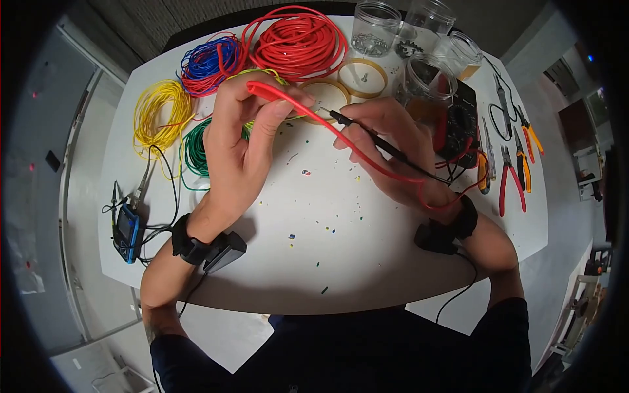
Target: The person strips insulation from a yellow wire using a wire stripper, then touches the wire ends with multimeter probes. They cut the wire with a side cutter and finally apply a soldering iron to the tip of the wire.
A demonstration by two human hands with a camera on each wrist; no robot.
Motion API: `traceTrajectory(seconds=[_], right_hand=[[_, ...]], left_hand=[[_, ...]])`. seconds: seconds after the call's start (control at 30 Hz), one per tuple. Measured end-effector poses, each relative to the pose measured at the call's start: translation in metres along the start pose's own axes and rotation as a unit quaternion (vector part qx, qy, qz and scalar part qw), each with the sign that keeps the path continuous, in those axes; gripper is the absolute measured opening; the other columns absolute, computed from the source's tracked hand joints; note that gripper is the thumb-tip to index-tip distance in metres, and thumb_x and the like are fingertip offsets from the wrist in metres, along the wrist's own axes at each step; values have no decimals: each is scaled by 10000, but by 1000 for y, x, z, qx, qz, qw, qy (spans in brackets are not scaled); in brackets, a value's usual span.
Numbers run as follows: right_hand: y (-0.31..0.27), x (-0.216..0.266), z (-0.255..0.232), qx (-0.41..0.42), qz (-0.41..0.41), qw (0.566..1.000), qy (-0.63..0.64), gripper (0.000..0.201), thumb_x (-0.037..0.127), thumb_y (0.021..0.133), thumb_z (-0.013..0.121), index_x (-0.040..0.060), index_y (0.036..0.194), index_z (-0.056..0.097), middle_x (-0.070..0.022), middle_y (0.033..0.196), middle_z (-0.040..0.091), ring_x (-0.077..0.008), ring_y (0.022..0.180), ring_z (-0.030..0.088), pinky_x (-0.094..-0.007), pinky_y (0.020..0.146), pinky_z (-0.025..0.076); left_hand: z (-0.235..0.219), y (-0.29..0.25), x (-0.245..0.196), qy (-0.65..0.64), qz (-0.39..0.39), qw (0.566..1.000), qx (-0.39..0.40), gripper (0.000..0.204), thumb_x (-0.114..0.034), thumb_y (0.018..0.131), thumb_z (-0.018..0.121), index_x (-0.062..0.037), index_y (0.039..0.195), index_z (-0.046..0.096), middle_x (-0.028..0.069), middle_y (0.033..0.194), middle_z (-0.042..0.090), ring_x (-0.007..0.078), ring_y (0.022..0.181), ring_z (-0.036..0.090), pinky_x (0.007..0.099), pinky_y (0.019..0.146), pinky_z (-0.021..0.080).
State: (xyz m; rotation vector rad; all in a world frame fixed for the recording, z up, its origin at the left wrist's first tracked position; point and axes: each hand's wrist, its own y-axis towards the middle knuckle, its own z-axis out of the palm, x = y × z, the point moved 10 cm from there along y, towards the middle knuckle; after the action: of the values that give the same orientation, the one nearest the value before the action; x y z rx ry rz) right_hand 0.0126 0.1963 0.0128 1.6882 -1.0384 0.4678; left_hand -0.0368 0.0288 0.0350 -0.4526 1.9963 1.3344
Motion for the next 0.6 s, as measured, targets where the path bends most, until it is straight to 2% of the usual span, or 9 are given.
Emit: traceTrajectory(seconds=[0.13,0.27,0.33,0.37,0.43,0.6], right_hand=[[-1,-1,1,-2,-1,1000,8,209,36,937,667,27,1135,604,-93,854,722,-190,821,743,-322,751,589],[-2,-4,1,2,13,1000,-17,211,40,935,668,27,1136,604,-86,848,729,-189,856,741,-330,769,587],[-1,-2,1,-2,14,1000,-8,205,42,936,665,29,1131,604,-84,855,734,-189,863,740,-333,779,586],[0,-2,0,-7,15,1000,1,198,45,937,662,32,1125,605,-82,862,739,-189,870,739,-335,789,585],[0,-2,-2,-17,19,1000,5,190,44,938,658,36,1119,605,-78,866,742,-186,864,734,-335,793,582],[0,-1,-5,-43,11,999,30,170,39,942,649,44,1105,602,-68,866,747,-176,839,715,-333,783,576]], left_hand=[[-4,-3,7,24,-27,999,-6,144,-40,1076,491,7,1205,451,212,1115,686,263,1040,708,390,940,573],[-2,-2,6,18,-18,1000,-5,143,-45,1075,499,7,1199,449,212,1110,688,254,1024,708,387,934,573],[-5,-2,3,-6,9,999,-30,218,-48,1041,590,31,1220,494,132,1040,708,185,953,731,285,866,562],[-6,-2,2,-6,9,999,-30,218,-48,1041,590,31,1220,494,132,1040,708,185,953,731,285,866,562],[-1,-2,1,20,-12,1000,3,134,-54,1078,500,7,1184,446,207,1102,692,247,1014,714,386,927,581],[-1,-3,0,-1,-15,1000,3,127,-52,1077,497,6,1175,440,196,1097,682,252,1031,716,381,875,615]])
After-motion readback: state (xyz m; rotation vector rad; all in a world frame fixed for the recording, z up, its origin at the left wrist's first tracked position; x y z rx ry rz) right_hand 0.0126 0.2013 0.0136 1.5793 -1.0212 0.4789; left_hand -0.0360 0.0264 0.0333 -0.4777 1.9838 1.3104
